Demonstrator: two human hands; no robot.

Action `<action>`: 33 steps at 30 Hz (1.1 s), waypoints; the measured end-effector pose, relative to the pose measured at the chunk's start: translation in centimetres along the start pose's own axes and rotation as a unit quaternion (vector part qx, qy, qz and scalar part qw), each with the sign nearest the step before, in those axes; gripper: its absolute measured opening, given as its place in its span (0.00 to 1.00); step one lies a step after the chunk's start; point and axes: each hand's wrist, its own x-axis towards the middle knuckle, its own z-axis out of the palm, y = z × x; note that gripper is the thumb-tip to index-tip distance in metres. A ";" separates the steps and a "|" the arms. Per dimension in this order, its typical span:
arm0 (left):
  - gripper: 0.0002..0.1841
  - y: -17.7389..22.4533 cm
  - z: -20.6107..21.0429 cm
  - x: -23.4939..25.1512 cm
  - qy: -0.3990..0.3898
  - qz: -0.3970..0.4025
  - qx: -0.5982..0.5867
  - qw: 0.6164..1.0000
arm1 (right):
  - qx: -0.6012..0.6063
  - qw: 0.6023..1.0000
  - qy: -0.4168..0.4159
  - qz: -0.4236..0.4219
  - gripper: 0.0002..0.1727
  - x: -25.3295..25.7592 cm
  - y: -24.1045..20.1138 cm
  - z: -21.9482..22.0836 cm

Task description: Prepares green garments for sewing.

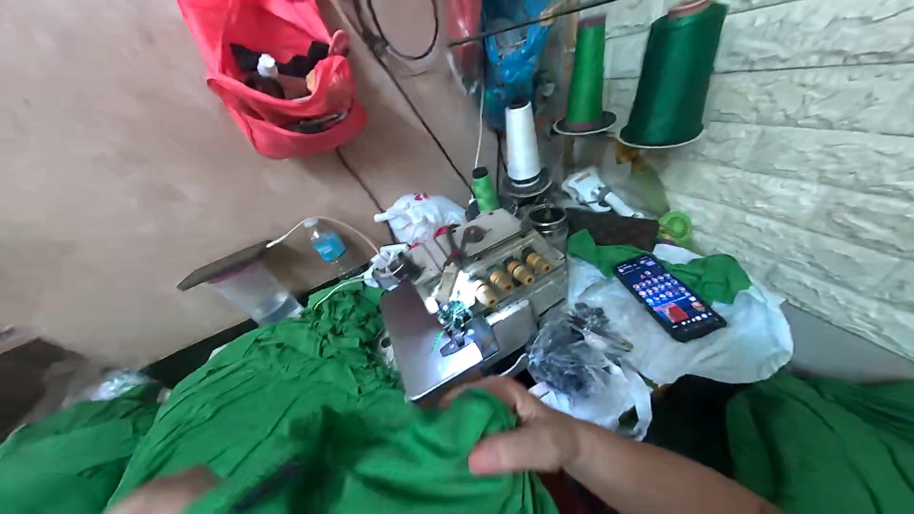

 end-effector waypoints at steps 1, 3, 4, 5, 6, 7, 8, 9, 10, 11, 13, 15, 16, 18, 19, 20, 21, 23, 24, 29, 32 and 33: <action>0.13 -0.1 -2.8 -0.6 0.043 0.024 0.027 0.998 | 0.003 1.000 0.016 -0.005 0.12 0.5 0.0 0.4; 0.12 0.0 -7.3 -1.8 0.117 0.037 0.080 0.989 | -0.024 0.999 0.038 -0.023 0.11 1.4 0.4 1.1; 0.08 0.1 -8.2 -1.5 0.128 0.047 0.121 0.983 | -0.063 0.996 0.046 -0.031 0.12 1.7 0.6 1.2; 0.07 0.3 -8.3 -0.7 0.116 0.066 0.160 0.978 | -0.114 0.992 0.053 -0.029 0.12 1.8 1.1 1.1; 0.08 -0.5 -8.6 -0.4 0.088 0.077 0.194 0.974 | -0.177 0.982 0.065 -0.009 0.12 1.7 1.7 0.9; 0.09 -1.9 -8.6 -0.7 0.069 0.053 0.219 0.972 | -0.249 0.966 0.069 0.026 0.13 1.3 2.5 0.4; 0.11 -3.0 -7.8 -1.3 0.064 -0.013 0.239 0.969 | -0.327 0.941 0.055 0.069 0.16 0.7 3.4 -0.4; 0.12 -4.4 -6.7 -2.3 0.059 -0.098 0.247 0.962 | -0.403 0.907 0.025 0.116 0.18 0.0 4.5 -1.3; 0.12 -6.0 -5.9 -3.4 0.040 -0.186 0.246 0.950 | -0.463 0.872 -0.009 0.157 0.19 -0.9 5.4 -2.0; 0.12 -7.7 -5.4 -4.7 0.009 -0.255 0.239 0.937 | -0.499 0.843 -0.042 0.199 0.19 -1.7 6.0 -2.6; 0.11 -10.6 -4.9 -6.9 -0.061 -0.321 0.218 0.920 | -0.522 0.799 -0.097 0.282 0.22 -2.6 5.7 -3.1; 0.11 -11.0 -4.3 -7.7 -0.085 -0.357 0.203 0.908 | -0.529 0.776 -0.115 0.323 0.24 -2.2 4.6 -2.8; 0.10 -10.9 -4.3 -7.8 -0.084 -0.361 0.203 0.906 | -0.542 0.777 -0.108 0.302 0.22 -1.7 4.0 -2.3; 0.12 -10.8 -4.7 -7.8 -0.083 -0.359 0.196 0.909 | -0.568 0.787 -0.092 0.221 0.17 -0.1 3.5 -0.5; 0.14 -10.8 -5.0 -7.8 -0.086 -0.350 0.194 0.912 | -0.568 0.797 -0.096 0.179 0.16 1.0 3.6 0.7; 0.16 -10.7 -5.2 -7.7 -0.088 -0.336 0.194 0.917 | -0.560 0.808 -0.112 0.144 0.16 2.3 3.9 2.0; 0.16 -10.6 -5.2 -7.6 -0.091 -0.314 0.199 0.924 | -0.549 0.815 -0.134 0.123 0.16 3.6 4.6 3.4; 0.14 -9.8 -5.0 -7.3 -0.085 -0.266 0.194 0.940 | -0.521 0.826 -0.192 0.102 0.20 6.2 7.2 5.7; 0.12 -9.2 -4.7 -7.1 -0.076 -0.240 0.185 0.950 | -0.494 0.833 -0.226 0.105 0.24 7.4 9.0 6.5; 0.12 -7.3 -5.9 -7.6 -0.037 -0.125 0.145 0.981 | -0.291 0.866 -0.335 0.230 0.24 11.0 13.7 7.3; 0.17 -6.5 -7.3 -8.4 -0.016 -0.156 0.139 0.978 | -0.236 0.886 -0.344 0.202 0.12 11.4 13.4 5.1; 0.19 -6.7 -7.7 -8.9 -0.015 -0.170 0.131 0.977 | -0.230 0.889 -0.340 0.204 0.10 11.4 13.0 4.2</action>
